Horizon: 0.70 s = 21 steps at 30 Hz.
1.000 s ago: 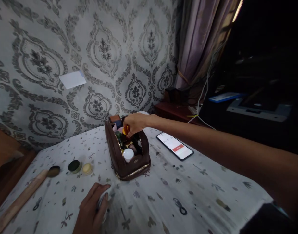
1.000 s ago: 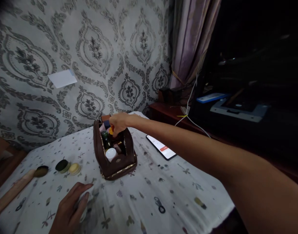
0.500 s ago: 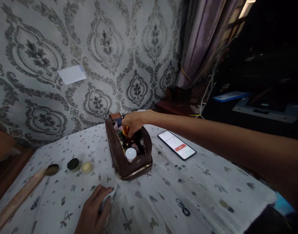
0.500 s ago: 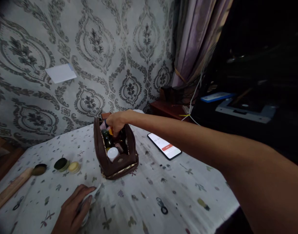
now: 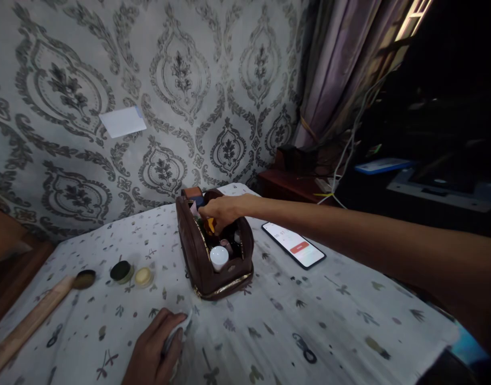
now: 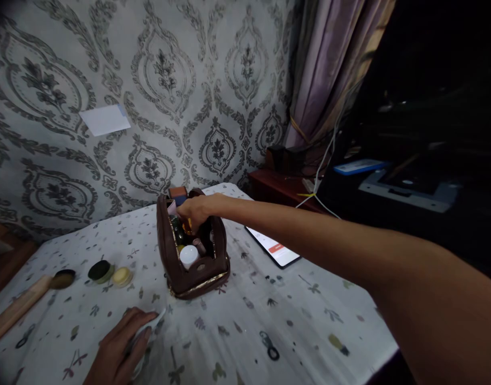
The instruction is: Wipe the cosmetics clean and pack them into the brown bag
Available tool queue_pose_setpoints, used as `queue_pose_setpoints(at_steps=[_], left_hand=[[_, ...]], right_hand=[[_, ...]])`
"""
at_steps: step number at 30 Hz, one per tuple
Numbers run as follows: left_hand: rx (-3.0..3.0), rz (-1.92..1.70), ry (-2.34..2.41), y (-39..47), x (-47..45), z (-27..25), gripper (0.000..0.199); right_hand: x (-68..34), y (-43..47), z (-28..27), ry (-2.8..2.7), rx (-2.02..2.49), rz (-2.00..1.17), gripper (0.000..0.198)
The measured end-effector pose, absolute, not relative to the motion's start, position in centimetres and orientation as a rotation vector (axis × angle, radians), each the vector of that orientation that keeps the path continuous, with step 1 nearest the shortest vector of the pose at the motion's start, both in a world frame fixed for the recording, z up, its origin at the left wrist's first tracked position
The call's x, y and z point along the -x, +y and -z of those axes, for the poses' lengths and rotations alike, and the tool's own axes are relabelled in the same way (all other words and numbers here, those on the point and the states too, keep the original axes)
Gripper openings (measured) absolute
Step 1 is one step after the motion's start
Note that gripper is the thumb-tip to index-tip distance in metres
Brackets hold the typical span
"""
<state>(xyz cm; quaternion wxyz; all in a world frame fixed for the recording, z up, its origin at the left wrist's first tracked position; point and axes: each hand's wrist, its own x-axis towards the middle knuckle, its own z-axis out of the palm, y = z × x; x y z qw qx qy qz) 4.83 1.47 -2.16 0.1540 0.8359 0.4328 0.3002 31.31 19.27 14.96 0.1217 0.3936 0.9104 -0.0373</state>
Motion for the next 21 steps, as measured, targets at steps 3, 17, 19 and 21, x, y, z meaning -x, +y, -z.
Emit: queue_pose_setpoints(at_steps=[3, 17, 19, 21], left_hand=[[-2.373, -0.835, 1.233, 1.5, -4.7, 2.4, 0.027], [-2.304, -0.856, 1.267, 1.8, -4.7, 2.7, 0.026], [-2.314, -0.867, 1.271, 1.9, -4.5, 3.0, 0.027], [-2.321, -0.867, 1.274, 2.0, -4.3, 3.4, 0.028]], right_hand=[[-31.6, 18.8, -15.0, 2.68, -1.254, 0.109, 0.051], [-32.2, 18.8, -13.6, 2.745, -1.266, 0.016, 0.066], [-32.4, 18.9, -13.7, 2.761, -1.263, -0.004, 0.064], [-32.7, 18.9, -14.3, 2.823, -1.218, 0.036, 0.056]])
